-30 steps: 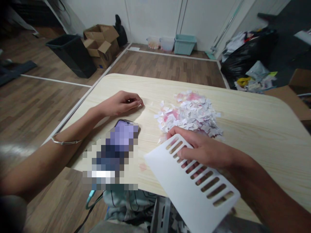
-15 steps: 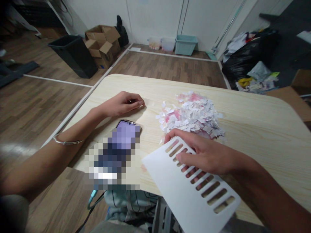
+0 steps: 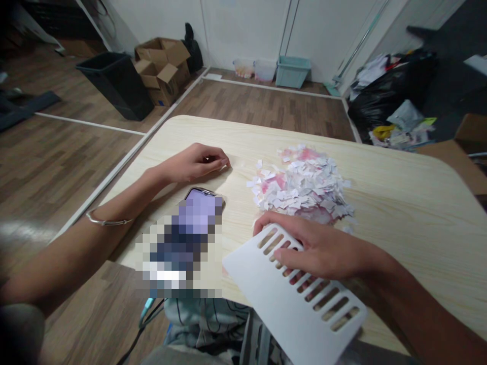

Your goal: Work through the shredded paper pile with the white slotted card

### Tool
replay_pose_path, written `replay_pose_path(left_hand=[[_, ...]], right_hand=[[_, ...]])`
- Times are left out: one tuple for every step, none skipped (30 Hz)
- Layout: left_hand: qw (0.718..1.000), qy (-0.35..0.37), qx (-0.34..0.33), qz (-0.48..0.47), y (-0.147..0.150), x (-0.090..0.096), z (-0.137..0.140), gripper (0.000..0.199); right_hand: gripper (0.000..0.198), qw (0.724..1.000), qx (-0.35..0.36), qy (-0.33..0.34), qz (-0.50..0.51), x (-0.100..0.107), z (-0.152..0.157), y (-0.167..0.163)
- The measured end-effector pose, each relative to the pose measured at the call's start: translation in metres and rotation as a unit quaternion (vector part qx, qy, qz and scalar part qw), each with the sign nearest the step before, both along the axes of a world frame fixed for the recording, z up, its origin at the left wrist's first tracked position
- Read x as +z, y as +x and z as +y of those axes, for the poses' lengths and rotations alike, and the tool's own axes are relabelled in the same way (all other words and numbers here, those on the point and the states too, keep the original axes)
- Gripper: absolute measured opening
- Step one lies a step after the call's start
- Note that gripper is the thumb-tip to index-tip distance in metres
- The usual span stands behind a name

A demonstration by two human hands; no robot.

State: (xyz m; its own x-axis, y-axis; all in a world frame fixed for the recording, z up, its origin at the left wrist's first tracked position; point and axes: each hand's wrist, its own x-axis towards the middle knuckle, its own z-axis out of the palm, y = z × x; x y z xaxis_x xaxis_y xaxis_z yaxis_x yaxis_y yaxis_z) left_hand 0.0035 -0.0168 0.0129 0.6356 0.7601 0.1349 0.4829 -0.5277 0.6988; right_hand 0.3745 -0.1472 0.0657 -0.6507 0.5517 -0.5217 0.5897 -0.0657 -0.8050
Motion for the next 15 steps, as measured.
replay_pose_path(left_hand=[[1.0,0.0,-0.001,-0.001,0.0,0.0,0.0,0.031],[1.0,0.0,-0.001,-0.002,0.0,0.0,0.0,0.031],[1.0,-0.001,-0.002,-0.002,-0.001,-0.001,0.001,0.03],[1.0,-0.001,-0.002,-0.002,-0.001,-0.001,0.001,0.03],[1.0,0.0,-0.002,-0.002,-0.001,-0.001,0.001,0.03],[1.0,0.001,-0.002,-0.001,-0.001,-0.001,0.001,0.03],[1.0,0.003,-0.003,-0.001,-0.001,-0.002,0.002,0.03],[1.0,0.004,-0.003,-0.001,-0.001,-0.002,0.002,0.031],[1.0,0.005,-0.002,-0.001,-0.001,-0.002,0.002,0.031],[1.0,0.006,-0.002,-0.001,-0.001,-0.003,0.002,0.032],[1.0,0.006,-0.001,-0.001,-0.001,-0.003,0.002,0.032],[1.0,0.006,0.0,-0.001,-0.001,-0.003,0.002,0.031],[1.0,0.007,0.001,-0.001,-0.001,-0.004,0.002,0.031],[1.0,0.007,0.0,-0.002,-0.002,-0.004,0.003,0.031],[1.0,0.007,0.0,-0.003,-0.002,-0.004,0.003,0.031]], right_hand=[[0.05,1.0,-0.002,-0.014,0.004,0.0,-0.001,-0.002],[0.05,1.0,-0.001,-0.026,0.009,-0.001,-0.002,-0.003],[0.052,0.999,-0.004,-0.035,0.013,-0.002,-0.003,-0.004],[0.055,0.999,-0.009,-0.046,0.017,-0.003,-0.003,-0.003],[0.061,0.998,-0.017,-0.055,0.02,-0.004,-0.002,-0.002],[0.066,0.998,-0.028,-0.057,0.021,-0.006,-0.001,0.001],[0.07,0.998,-0.04,-0.052,0.02,-0.007,0.001,0.003],[0.072,0.998,-0.049,-0.038,0.017,-0.008,0.002,0.006],[0.072,0.998,-0.052,-0.019,0.012,-0.008,0.003,0.008],[0.07,0.999,-0.052,0.002,0.006,-0.008,0.003,0.009],[0.067,0.999,-0.047,0.016,0.0,-0.008,0.003,0.01],[0.065,0.999,-0.042,0.025,-0.004,-0.007,0.002,0.009],[0.061,0.999,-0.04,0.033,-0.007,-0.005,0.001,0.007],[0.057,0.999,-0.035,0.039,-0.007,-0.003,0.0,0.004],[0.053,0.999,-0.025,0.043,-0.006,-0.001,-0.002,0.0]])
